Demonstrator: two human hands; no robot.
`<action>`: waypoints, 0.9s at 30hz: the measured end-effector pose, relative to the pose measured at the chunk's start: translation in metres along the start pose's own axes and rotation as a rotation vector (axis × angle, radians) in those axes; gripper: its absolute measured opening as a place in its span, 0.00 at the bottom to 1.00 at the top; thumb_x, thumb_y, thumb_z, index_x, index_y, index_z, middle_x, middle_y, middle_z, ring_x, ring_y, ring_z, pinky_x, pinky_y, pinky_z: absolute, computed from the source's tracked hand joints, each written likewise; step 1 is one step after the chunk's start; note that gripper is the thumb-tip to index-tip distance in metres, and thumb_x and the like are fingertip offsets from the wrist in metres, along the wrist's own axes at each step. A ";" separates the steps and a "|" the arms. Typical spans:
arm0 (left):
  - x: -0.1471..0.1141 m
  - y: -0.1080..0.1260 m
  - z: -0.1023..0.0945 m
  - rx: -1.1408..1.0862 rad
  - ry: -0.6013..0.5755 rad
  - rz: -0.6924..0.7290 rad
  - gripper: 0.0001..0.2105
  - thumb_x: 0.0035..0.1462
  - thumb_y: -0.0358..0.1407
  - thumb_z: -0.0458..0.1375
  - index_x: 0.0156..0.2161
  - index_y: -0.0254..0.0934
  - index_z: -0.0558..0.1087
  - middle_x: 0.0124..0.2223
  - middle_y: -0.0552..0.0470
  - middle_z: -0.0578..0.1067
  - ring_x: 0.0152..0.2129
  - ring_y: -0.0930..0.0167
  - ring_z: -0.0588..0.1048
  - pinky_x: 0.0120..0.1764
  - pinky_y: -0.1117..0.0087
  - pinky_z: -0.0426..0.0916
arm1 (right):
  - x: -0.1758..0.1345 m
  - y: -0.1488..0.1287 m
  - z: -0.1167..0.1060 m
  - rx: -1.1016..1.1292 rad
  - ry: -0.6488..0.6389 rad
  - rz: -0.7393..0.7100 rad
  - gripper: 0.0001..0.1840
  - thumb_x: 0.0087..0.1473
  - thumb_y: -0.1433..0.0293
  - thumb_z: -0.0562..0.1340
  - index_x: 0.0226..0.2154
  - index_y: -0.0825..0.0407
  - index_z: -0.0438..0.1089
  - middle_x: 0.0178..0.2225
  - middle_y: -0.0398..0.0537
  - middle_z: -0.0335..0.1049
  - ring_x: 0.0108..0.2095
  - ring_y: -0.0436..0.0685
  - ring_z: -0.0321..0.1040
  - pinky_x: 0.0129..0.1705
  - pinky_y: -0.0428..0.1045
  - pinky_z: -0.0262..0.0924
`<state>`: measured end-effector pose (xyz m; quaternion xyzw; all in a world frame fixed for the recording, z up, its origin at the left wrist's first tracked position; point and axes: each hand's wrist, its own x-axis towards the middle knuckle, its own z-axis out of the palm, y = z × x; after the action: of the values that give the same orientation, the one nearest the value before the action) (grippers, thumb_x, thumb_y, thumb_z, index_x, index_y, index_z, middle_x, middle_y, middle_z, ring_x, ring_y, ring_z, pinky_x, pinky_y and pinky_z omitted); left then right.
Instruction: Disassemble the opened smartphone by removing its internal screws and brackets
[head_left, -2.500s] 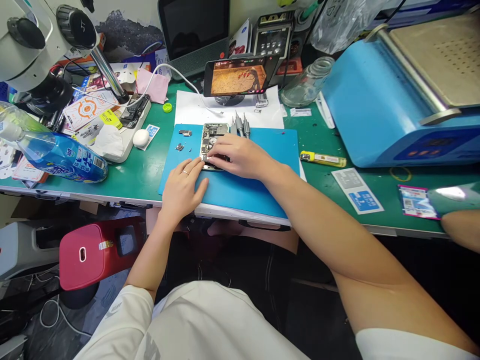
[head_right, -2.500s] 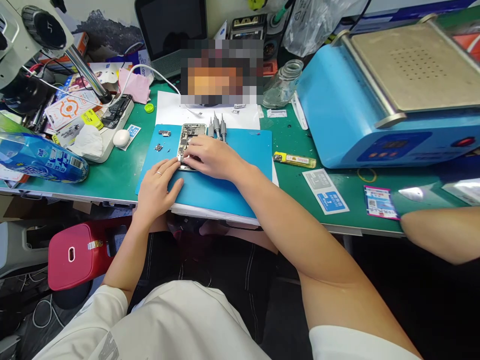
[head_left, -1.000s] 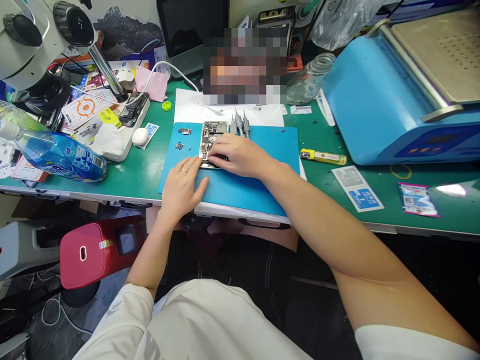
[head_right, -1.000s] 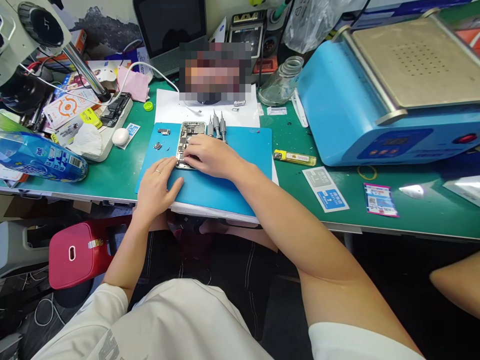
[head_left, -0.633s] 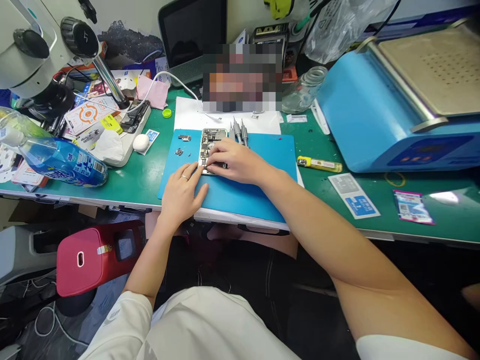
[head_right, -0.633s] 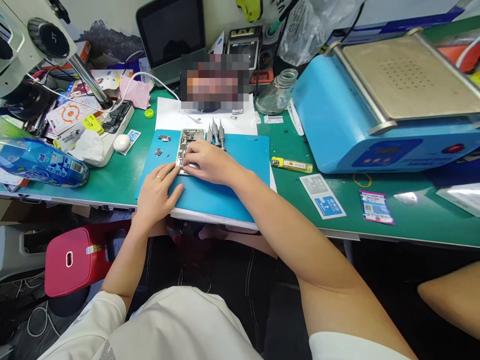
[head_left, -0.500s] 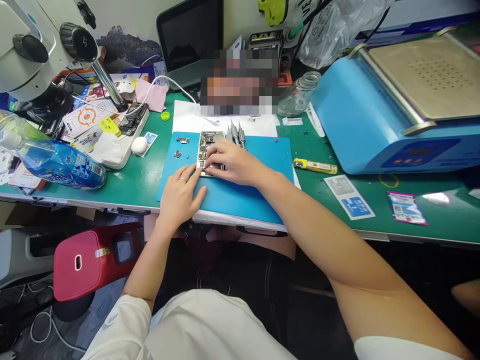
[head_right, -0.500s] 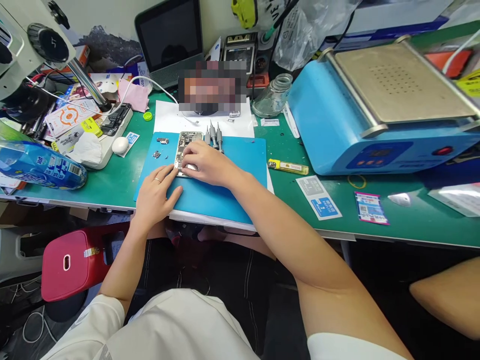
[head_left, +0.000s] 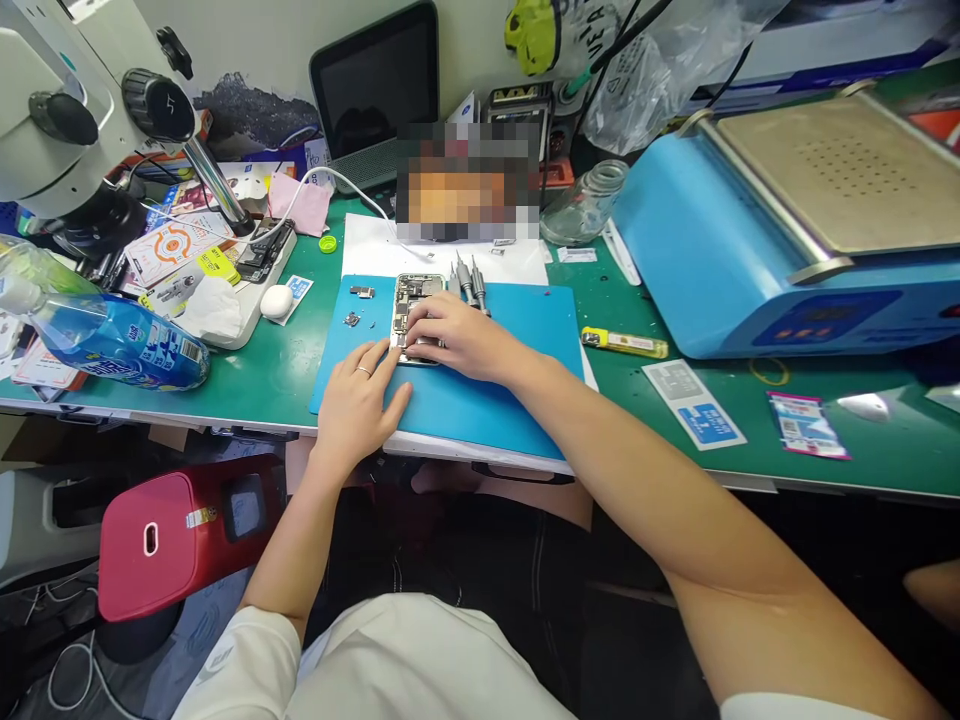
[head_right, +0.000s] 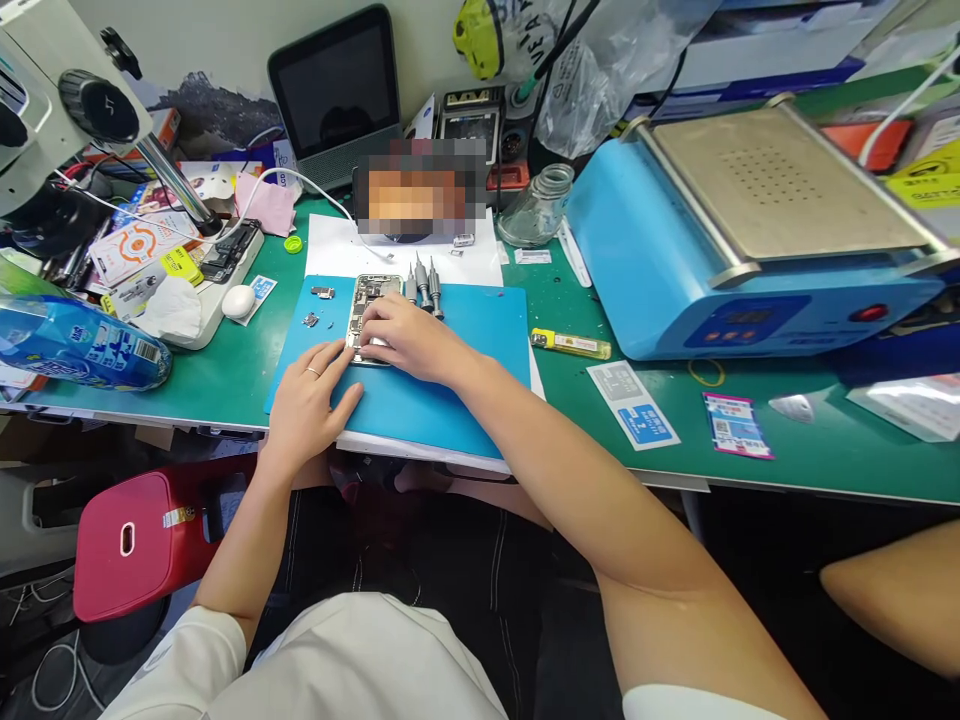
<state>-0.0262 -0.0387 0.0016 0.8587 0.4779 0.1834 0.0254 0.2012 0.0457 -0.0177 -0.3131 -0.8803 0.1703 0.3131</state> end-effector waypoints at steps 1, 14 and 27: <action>0.000 0.000 0.000 0.004 0.000 0.003 0.24 0.75 0.42 0.54 0.69 0.33 0.69 0.69 0.41 0.73 0.66 0.53 0.70 0.64 0.51 0.69 | 0.000 -0.001 -0.001 -0.004 -0.008 0.001 0.09 0.68 0.64 0.63 0.39 0.49 0.78 0.46 0.56 0.76 0.49 0.66 0.69 0.53 0.62 0.67; 0.001 0.000 -0.001 0.004 -0.008 0.000 0.24 0.75 0.43 0.54 0.69 0.33 0.69 0.70 0.40 0.72 0.66 0.53 0.70 0.64 0.50 0.69 | 0.002 -0.006 -0.005 0.036 -0.046 0.026 0.13 0.70 0.61 0.61 0.39 0.50 0.77 0.46 0.57 0.76 0.48 0.65 0.69 0.52 0.61 0.66; 0.000 0.000 0.000 0.000 -0.005 -0.002 0.24 0.75 0.43 0.53 0.68 0.34 0.69 0.69 0.40 0.72 0.66 0.53 0.70 0.64 0.51 0.69 | 0.002 -0.007 -0.002 0.039 -0.024 0.039 0.12 0.69 0.62 0.61 0.38 0.49 0.78 0.45 0.57 0.76 0.49 0.66 0.69 0.53 0.62 0.66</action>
<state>-0.0265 -0.0387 0.0017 0.8587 0.4786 0.1811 0.0270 0.1982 0.0418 -0.0122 -0.3217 -0.8743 0.1973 0.3053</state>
